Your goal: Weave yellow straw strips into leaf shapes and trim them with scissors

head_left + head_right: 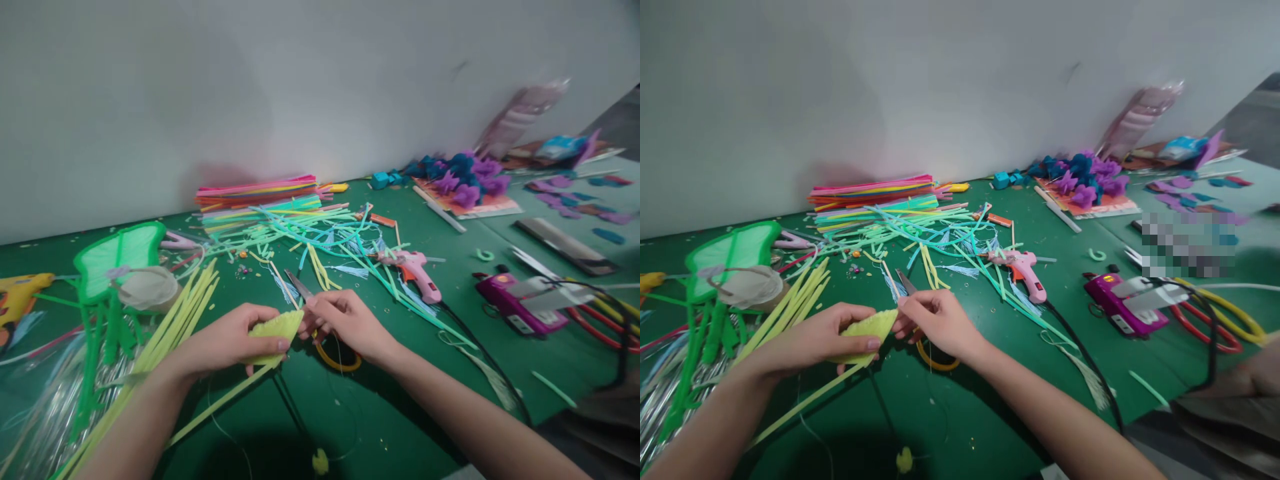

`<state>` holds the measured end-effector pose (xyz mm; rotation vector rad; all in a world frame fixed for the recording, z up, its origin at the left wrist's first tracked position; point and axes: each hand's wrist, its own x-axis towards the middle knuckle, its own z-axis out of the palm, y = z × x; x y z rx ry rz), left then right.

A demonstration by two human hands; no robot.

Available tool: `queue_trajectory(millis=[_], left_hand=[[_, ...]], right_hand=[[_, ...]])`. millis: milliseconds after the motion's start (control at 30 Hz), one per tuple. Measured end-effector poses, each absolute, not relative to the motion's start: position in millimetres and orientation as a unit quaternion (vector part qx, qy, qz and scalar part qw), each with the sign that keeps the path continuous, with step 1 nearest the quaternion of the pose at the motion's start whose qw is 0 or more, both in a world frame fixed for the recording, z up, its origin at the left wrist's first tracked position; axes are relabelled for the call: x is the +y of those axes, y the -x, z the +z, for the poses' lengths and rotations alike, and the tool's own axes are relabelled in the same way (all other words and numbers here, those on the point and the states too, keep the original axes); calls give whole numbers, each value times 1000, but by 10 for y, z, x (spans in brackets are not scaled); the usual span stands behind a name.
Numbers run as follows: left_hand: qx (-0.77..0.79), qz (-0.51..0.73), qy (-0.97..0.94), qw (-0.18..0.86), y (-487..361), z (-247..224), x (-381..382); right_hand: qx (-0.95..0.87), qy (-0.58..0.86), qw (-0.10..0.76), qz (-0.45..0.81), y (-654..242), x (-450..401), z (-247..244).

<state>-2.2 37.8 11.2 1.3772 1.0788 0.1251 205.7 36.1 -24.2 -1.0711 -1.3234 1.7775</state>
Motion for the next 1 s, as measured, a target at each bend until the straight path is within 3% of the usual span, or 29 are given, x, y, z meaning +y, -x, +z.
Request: queue_trajectory(millis=[333, 533, 733, 900, 1000], left_hand=[[457, 47, -613, 643, 1, 29, 380], [462, 63, -614, 637, 118, 127, 423], [551, 15, -690, 469, 632, 323, 439], [656, -11, -715, 240, 926, 407, 155], [657, -53, -702, 270, 966, 234, -109]], right_hand=[[-644, 386, 312, 582, -2122, 422, -277], [-648, 420, 358, 525, -2152, 428, -293], [-613, 396, 365, 578, -2164, 450, -312], [-598, 408, 366, 586, -2137, 448, -310], [-594, 408, 361, 592, -2122, 435, -307]])
